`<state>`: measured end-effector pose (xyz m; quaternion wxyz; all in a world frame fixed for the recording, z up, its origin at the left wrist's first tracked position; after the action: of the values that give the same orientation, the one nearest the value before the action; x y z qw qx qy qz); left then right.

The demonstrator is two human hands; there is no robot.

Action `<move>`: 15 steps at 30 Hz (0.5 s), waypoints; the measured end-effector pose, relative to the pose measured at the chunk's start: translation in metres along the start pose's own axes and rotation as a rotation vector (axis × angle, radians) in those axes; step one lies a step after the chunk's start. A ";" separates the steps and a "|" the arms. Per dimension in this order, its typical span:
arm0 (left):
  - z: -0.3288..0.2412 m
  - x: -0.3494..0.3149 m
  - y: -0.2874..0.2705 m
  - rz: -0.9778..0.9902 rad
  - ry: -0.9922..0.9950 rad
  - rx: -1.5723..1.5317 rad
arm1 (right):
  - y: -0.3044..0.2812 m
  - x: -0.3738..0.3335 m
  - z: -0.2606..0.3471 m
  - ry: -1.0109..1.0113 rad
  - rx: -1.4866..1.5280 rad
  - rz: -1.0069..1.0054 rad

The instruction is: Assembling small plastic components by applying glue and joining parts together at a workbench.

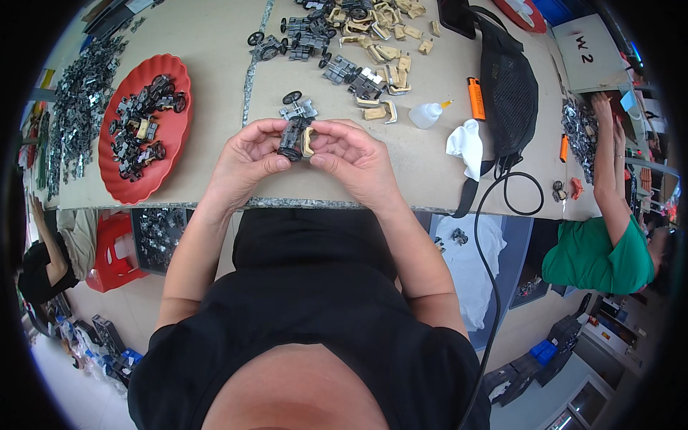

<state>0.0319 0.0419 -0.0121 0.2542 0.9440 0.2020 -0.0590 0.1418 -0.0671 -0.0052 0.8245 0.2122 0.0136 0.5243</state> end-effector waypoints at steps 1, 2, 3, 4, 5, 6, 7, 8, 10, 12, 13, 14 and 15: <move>-0.001 0.000 0.000 0.003 0.000 0.010 | -0.001 0.000 0.000 0.012 -0.006 -0.005; -0.002 -0.001 0.001 0.004 0.000 0.021 | -0.001 0.000 -0.001 0.025 -0.010 -0.010; -0.003 -0.001 0.001 0.006 0.000 0.032 | -0.002 0.001 -0.001 0.037 -0.014 -0.015; -0.003 -0.002 0.002 0.017 0.010 0.039 | -0.002 0.001 -0.002 0.037 -0.013 -0.012; -0.002 -0.003 0.003 0.029 0.018 0.047 | -0.002 0.001 -0.003 0.037 -0.011 -0.011; -0.001 -0.003 0.003 0.040 0.027 0.055 | -0.002 0.001 -0.004 0.037 -0.010 -0.010; -0.001 -0.004 0.003 0.037 0.027 0.052 | -0.002 0.001 -0.005 0.062 0.012 -0.021; 0.000 -0.004 0.003 0.035 0.028 0.047 | -0.002 0.001 -0.005 0.088 0.033 -0.032; 0.001 -0.004 0.003 0.040 0.038 0.043 | -0.003 0.001 -0.006 0.110 0.045 -0.044; 0.001 -0.003 0.003 0.050 0.060 0.043 | -0.004 0.002 -0.008 0.104 0.029 -0.040; 0.001 -0.003 0.003 0.050 0.060 0.047 | -0.004 0.001 -0.009 0.135 0.039 -0.044; 0.001 -0.003 0.002 0.049 0.062 0.050 | -0.004 0.001 -0.009 0.165 0.050 -0.045; 0.001 -0.004 0.001 0.047 0.065 0.053 | -0.004 0.000 -0.010 0.196 0.060 -0.046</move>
<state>0.0290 0.0398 -0.0117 0.2236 0.9563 0.1862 -0.0278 0.1425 -0.0648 -0.0160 0.8244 0.1839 0.1149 0.5228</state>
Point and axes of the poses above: each hand's wrist, its own x-axis towards the middle knuckle, its own y-axis out of the palm, z = x × y, the point moved 6 cm from there along x, towards the middle knuckle, and after that the axes turned 6 degrees about -y, right-handed, at the moved point
